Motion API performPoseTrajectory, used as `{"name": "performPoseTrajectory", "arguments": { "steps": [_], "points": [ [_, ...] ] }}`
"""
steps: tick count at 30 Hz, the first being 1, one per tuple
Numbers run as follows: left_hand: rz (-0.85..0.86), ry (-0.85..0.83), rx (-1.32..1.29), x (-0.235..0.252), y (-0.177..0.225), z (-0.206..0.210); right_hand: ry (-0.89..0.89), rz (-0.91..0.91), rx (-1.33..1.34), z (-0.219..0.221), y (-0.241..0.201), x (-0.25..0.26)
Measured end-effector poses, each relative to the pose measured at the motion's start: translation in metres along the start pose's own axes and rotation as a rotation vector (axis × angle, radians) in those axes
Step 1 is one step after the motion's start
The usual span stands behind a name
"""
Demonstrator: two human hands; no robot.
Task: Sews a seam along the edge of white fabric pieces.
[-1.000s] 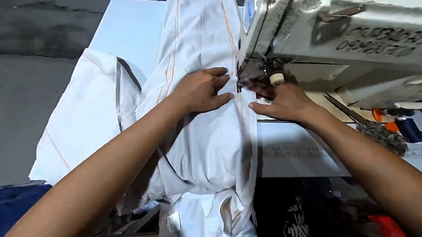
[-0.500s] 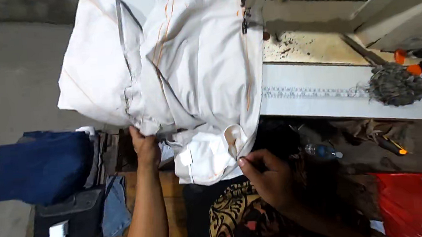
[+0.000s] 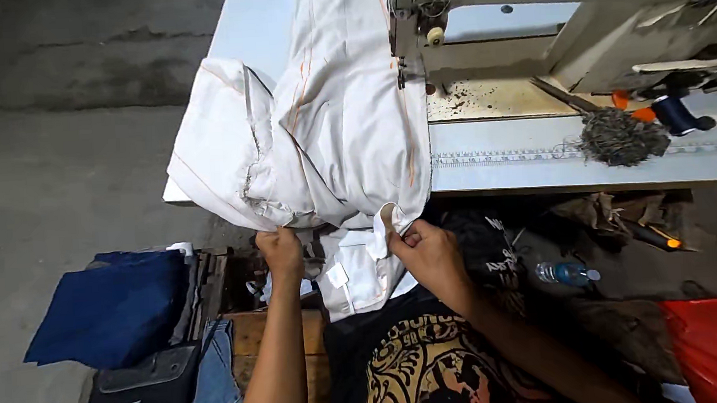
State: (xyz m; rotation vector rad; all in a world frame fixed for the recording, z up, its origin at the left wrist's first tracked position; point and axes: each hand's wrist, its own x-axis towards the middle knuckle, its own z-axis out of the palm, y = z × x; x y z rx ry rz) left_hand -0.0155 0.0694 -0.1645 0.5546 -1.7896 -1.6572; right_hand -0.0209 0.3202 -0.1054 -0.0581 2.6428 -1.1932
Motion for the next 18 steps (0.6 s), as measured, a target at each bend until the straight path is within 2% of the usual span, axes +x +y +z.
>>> {"name": "performPoseTrajectory", "arguments": {
  "steps": [3,7,9,11,12,13,16,18],
  "points": [
    [0.054,0.006,0.08,0.0,0.016,0.002,0.005,-0.048,0.138,0.002,0.007,-0.001],
    [0.087,0.197,0.11,0.01,0.061,0.004,-0.034,-0.294,0.765,-0.024,0.022,-0.01],
    [0.149,0.242,0.095,0.022,0.09,-0.004,-0.036,-0.186,0.944,-0.044,0.028,-0.013],
    [0.222,0.23,0.084,0.045,0.117,-0.019,0.023,0.098,1.054,-0.055,0.023,-0.022],
    [0.256,0.185,0.064,0.061,0.129,-0.029,0.074,0.182,1.096,-0.052,0.025,-0.025],
    [0.283,0.124,0.033,0.079,0.14,-0.041,0.107,0.174,1.103,-0.047,0.03,-0.027],
    [0.287,0.049,0.009,0.124,0.188,-0.057,0.303,-0.106,0.833,-0.029,0.039,-0.031],
    [0.185,0.106,0.01,0.151,0.213,-0.065,0.386,-0.236,0.714,-0.021,0.035,-0.03]
  ]
}}
